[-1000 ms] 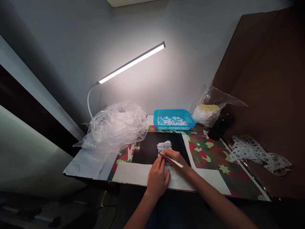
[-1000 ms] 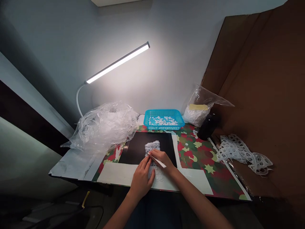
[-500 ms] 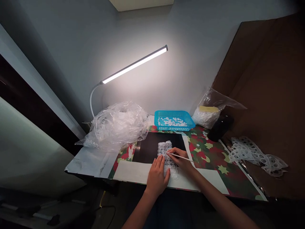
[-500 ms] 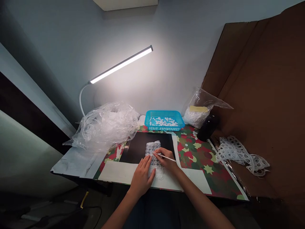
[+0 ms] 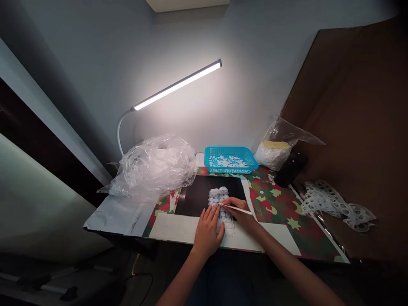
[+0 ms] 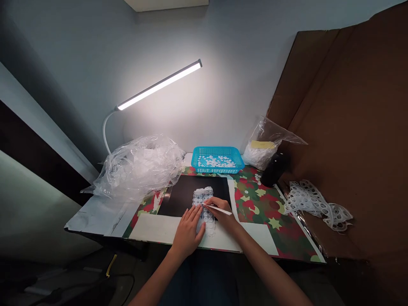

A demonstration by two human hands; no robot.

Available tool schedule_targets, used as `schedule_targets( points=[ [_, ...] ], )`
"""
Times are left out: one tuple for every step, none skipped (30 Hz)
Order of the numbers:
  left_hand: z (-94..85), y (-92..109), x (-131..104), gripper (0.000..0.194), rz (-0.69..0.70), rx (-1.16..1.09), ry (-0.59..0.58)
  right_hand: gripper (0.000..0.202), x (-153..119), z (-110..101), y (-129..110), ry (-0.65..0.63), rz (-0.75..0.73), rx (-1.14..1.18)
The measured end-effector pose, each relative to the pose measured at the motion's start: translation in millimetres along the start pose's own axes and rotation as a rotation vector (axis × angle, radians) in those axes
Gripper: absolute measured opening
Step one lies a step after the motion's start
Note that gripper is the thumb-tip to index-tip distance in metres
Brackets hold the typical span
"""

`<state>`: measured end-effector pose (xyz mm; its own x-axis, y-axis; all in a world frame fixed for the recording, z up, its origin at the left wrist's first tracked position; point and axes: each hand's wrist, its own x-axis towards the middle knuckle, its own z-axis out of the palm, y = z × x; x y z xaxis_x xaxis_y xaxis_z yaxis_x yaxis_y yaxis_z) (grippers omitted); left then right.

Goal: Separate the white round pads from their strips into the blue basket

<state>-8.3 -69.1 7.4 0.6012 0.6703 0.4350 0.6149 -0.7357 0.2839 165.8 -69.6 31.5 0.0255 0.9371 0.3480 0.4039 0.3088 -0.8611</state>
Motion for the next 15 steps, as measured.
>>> schedule_targets(
  points=[
    [-0.5,0.4,0.1,0.048,-0.006,-0.002,-0.001,0.026,-0.3,-0.3,0.6,-0.003,-0.003,-0.005],
    [-1.1,0.7,0.3,0.048,-0.01,-0.005,-0.005,0.026,-0.7,-0.6,1.3,-0.007,-0.008,-0.01],
    [-1.6,1.0,0.5,0.048,-0.013,-0.007,-0.008,0.026,-1.1,-0.7,2.1,-0.012,-0.013,-0.015],
    [-2.1,1.3,0.8,0.048,-0.015,-0.009,-0.009,0.027,-1.6,-0.7,3.0,-0.018,-0.02,-0.021],
    [-2.4,1.5,1.1,0.048,-0.015,-0.011,-0.011,0.027,-2.0,-0.6,3.9,-0.024,-0.029,-0.028],
    [-2.5,1.6,1.3,0.048,-0.015,-0.013,-0.011,0.027,-2.2,-0.4,4.8,-0.03,-0.039,-0.036],
    [-2.5,1.7,1.5,0.048,-0.017,-0.014,-0.012,0.027,-2.1,-0.1,5.6,-0.037,-0.052,-0.045],
    [-2.3,1.7,1.7,0.047,-0.02,-0.014,-0.011,0.027,-1.4,0.2,6.5,-0.046,-0.068,-0.057],
    [-2.1,1.7,1.9,0.047,-0.024,-0.015,-0.011,0.026,-0.3,0.7,7.6,-0.054,-0.086,-0.069],
    [-1.8,1.7,2.1,0.047,-0.028,-0.015,-0.014,0.026,1.4,1.2,8.8,-0.063,-0.105,-0.082],
    [-1.6,1.7,2.2,0.046,-0.032,-0.015,-0.016,0.026,3.7,1.9,10.2,-0.07,-0.122,-0.095],
    [-1.5,1.8,2.3,0.045,-0.036,-0.015,-0.018,0.026,6.5,2.7,11.9,-0.072,-0.138,-0.108],
    [-1.4,1.8,2.5,0.045,-0.039,-0.015,-0.02,0.027,9.6,3.7,13.7,-0.068,-0.15,-0.119],
    [-1.5,2.0,2.6,0.044,-0.041,-0.014,-0.022,0.028,12.9,4.9,15.5,-0.059,-0.159,-0.13],
    [-1.5,2.1,2.7,0.044,-0.044,-0.013,-0.022,0.029,16.1,6.2,17.1,-0.045,-0.165,-0.139]
  ],
)
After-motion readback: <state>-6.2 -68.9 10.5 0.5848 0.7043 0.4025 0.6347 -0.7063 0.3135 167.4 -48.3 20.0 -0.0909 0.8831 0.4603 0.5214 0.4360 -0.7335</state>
